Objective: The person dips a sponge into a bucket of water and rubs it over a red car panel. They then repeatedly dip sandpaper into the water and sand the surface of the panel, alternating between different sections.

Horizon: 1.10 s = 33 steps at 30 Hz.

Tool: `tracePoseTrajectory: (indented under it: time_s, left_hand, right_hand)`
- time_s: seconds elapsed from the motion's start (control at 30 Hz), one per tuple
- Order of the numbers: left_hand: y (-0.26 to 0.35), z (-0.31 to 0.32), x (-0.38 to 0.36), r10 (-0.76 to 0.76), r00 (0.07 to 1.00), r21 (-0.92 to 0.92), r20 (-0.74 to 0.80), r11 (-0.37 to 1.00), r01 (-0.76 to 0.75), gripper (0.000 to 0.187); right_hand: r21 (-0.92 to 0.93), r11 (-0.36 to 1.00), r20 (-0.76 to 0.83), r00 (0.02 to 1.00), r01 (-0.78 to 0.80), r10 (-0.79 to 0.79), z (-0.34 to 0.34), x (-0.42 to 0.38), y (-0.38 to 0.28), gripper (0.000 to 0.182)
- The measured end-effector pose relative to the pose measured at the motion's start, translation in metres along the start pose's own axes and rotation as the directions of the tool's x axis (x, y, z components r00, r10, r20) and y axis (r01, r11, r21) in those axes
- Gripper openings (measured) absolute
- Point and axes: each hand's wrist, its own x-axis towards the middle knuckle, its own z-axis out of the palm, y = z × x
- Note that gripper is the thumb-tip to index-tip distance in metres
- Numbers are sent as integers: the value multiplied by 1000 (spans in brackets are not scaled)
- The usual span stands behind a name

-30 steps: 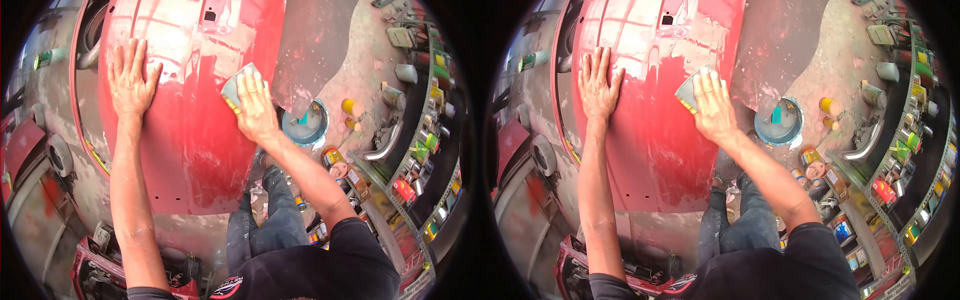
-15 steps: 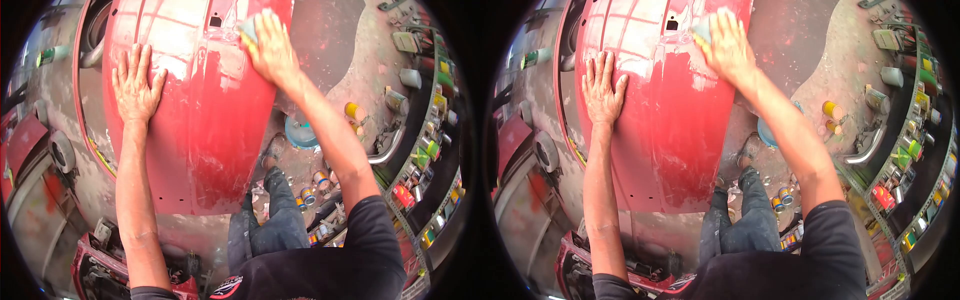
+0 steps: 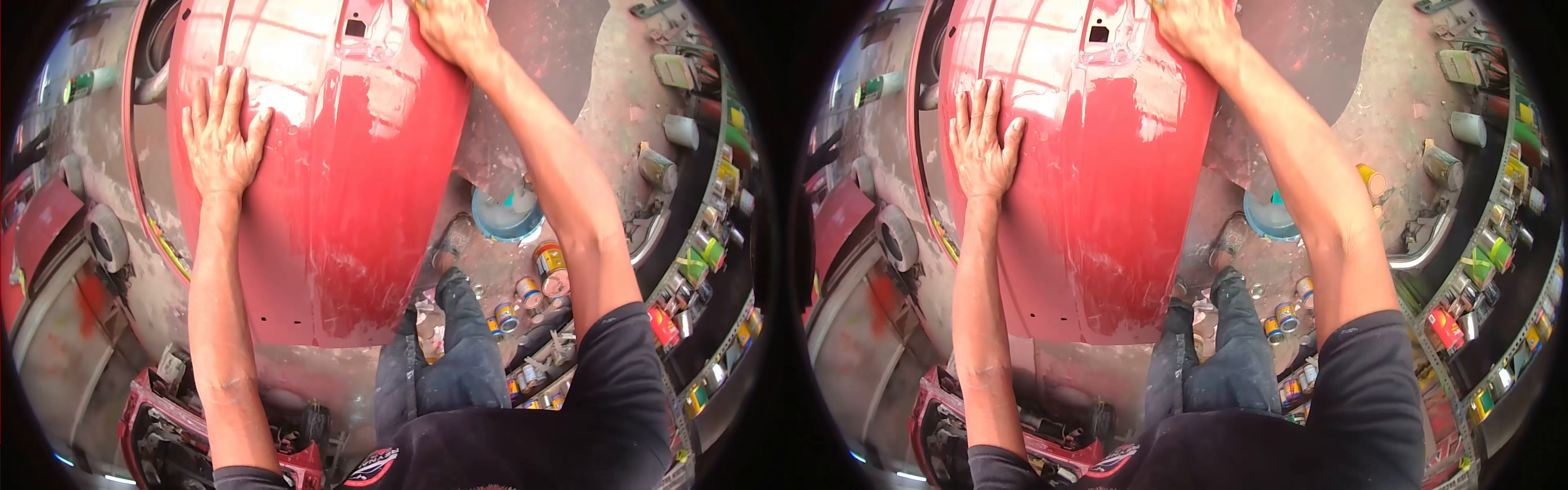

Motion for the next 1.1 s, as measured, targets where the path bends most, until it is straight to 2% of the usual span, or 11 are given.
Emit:
tracePoseTrajectory:
  time_s: [0.07, 0.2, 0.33, 0.37, 0.4, 0.47, 0.53, 0.57, 0.77, 0.83, 1.1]
  left_hand:
    - [1, -1, -2, 6, 1000, 4, 7, 1000, -6, 67]
    - [1, 0, 1, 0, 1000, -5, -8, 1000, 0, 67]
    - [0, 0, -4, -6, 1000, -15, -6, 1000, 6, 68]
    - [0, 1, -3, -1, 1000, -14, -8, 1000, 1, 68]
    - [0, 2, -2, 6, 1000, -15, -15, 1000, -6, 68]
    - [0, 1, -2, 7, 1000, -13, -9, 1000, -8, 69]
    - [1, -1, 4, 9, 1000, -11, -6, 1000, -9, 69]
    - [1, 0, 2, 3, 1000, -6, 0, 1000, -3, 69]
    - [0, 2, -3, -10, 1000, -13, 4, 1000, 10, 69]
    - [-1, 3, -1, 4, 1000, -4, -9, 1000, -4, 69]
    - [-2, 2, 0, 4, 1000, -12, -27, 1000, -5, 67]
  right_hand:
    - [188, 924, 39, 943, -332, 331, -7, 3, -23, 36]
    - [-136, 989, -118, 990, 56, -72, -5, -76, -61, 46]
    - [-99, 995, -4, 1000, -19, 18, -15, -46, -35, 49]
    - [-96, 992, 227, 968, -84, 104, -17, -26, -21, 45]
    - [-89, 978, -97, 979, -188, 179, 2, -8, -7, 38]
    - [211, 856, 222, 876, -472, 429, -13, 14, -18, 40]
    - [-280, 935, 256, 922, -217, 290, -5, -21, -33, 48]
    - [-153, 971, -125, 978, -185, 167, -1, -47, -51, 49]
    - [-73, 976, 71, 975, -206, 211, -17, -47, -39, 60]
    - [45, 979, -191, 960, -199, 204, 13, -8, 1, 39]
    - [41, 996, -74, 994, -81, 84, -33, -64, -60, 41]
